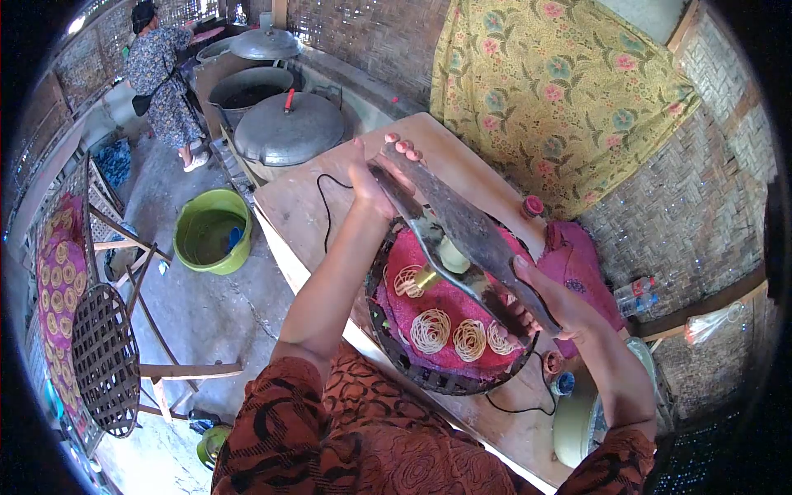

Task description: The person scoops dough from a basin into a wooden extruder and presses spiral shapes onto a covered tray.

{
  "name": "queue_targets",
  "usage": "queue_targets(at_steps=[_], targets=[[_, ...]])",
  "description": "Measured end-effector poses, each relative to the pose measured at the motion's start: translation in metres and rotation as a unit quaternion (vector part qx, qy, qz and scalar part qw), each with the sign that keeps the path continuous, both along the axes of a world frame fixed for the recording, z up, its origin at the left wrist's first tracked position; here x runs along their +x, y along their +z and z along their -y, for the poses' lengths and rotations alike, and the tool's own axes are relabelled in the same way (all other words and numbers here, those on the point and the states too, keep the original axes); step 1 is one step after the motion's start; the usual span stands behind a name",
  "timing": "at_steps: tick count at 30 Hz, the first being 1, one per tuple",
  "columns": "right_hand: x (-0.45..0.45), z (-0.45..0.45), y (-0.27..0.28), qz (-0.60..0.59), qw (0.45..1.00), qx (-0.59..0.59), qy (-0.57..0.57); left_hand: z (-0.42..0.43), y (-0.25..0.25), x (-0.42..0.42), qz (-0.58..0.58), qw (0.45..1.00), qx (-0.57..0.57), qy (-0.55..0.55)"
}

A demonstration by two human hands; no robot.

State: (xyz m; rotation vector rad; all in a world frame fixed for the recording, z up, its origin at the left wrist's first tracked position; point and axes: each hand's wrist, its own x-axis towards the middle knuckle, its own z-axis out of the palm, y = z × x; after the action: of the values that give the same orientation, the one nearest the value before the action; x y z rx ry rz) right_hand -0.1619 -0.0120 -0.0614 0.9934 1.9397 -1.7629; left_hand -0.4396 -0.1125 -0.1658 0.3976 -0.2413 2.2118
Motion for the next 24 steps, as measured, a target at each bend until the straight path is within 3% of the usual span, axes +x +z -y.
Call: queue_targets(at_steps=[6, 10, 16, 20, 24], targets=[[-0.001, 0.005, 0.008, -0.035, 0.996, 0.078, 0.022, -0.012, 0.015, -0.003, 0.0, 1.0, 0.011, -0.002], [-0.002, 0.011, -0.007, -0.055, 0.997, 0.052, 0.009, 0.006, 0.027, -0.002, -0.041, 0.997, -0.051, 0.051], [0.01, 0.008, 0.002, -0.032, 0.999, 0.001, 0.02, -0.004, 0.009, 0.021, 0.02, 0.991, -0.122, 0.055], [0.004, -0.012, -0.042, -0.026, 0.999, 0.044, 0.007, -0.023, -0.019, 0.006, 0.028, 0.994, -0.103, 0.026], [-0.011, -0.017, -0.083, -0.066, 0.996, -0.056, -0.006, -0.016, -0.031, -0.02, -0.032, 0.996, -0.086, 0.018]])
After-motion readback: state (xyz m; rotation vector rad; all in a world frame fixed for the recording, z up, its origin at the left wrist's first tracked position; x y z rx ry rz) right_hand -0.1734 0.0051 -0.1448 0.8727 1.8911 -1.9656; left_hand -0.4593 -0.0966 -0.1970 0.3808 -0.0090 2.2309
